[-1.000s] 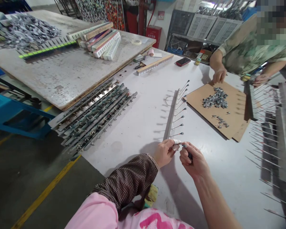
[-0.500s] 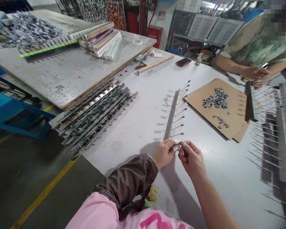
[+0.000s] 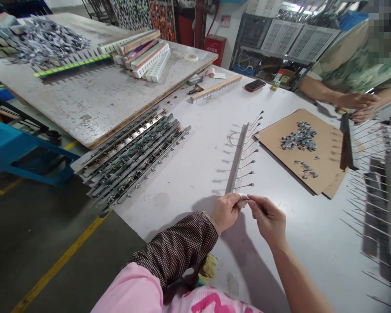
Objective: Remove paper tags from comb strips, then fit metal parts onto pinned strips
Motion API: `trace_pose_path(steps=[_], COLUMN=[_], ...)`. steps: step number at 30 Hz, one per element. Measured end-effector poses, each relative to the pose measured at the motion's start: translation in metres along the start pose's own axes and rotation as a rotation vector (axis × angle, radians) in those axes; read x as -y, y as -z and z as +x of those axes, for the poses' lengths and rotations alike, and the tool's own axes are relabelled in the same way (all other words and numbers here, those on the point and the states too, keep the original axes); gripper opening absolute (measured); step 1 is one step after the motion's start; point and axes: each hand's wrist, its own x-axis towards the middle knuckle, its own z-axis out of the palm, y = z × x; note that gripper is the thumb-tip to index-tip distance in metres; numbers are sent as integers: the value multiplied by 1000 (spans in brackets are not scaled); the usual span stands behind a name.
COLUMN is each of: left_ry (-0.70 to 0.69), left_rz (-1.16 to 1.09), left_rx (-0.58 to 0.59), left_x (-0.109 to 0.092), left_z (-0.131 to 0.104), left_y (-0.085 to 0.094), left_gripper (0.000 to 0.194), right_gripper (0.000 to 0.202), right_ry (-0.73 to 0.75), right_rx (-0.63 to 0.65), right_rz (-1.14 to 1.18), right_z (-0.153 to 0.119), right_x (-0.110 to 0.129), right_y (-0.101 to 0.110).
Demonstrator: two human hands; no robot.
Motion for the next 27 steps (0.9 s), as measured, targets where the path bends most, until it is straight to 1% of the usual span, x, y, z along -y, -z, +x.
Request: trace_pose_path(steps=[4,8,9,10,11,13,14,16,18,19,20,21,22,23,24,25,26,27], left_ry=[19,25,16,9,7,29,47,84,144,196,258,312,320,322,317,299,279,251], left_rz=[20,33,32,26,17,10,20,80,195,269,340,395,409,418,423,422,421,416], left_rx=[-17,-15,-12,-15,-24,-56,-70,-79,-74,-80,-87,-90,-96,-101,-114,-139,-172,-215], left_x=[1,0,1,4,7,17,23,35,44,46,46,45,43,41,39,39,40,43], left_z=[-1,0,1,5,9,25,37,69,112,135,159,181,200,214,224,229,228,224], left_y=[-2,3,4,6,8,12,15,20,23,24,24,24,24,25,26,28,30,33], left_gripper=[19,17,15,15,17,21,22,21,20,20,20,20,22,25,30,34,38,41], right_gripper=[20,26,29,32,35,36,35,37,43,46,48,49,49,48,49,52,52,51], right_ry=[-18,-84,-113,-149,-191,-290,-345,-437,-458,-431,-396,-357,-351,-399,-462,-542,-622,-687], right_rx=[38,85,78,45,-16,-171,-236,-309,-392,-471,-567,-679,-757,-777,-765,-725,-665,-606], right_rz=[80,163,195,243,310,481,564,670,652,577,445,245,-32,-332,-602,-804,-938,-1005], right_z=[4,6,7,9,10,11,12,12,12,12,12,13,13,15,16,18,21,24], right_x=[-3,4,7,9,10,6,2,-13,-31,-39,-46,-51,-55,-58,-59,-60,-61,-62], right_y=[-4,-8,-7,-5,-1,14,25,55,94,117,142,167,192,216,238,257,273,285])
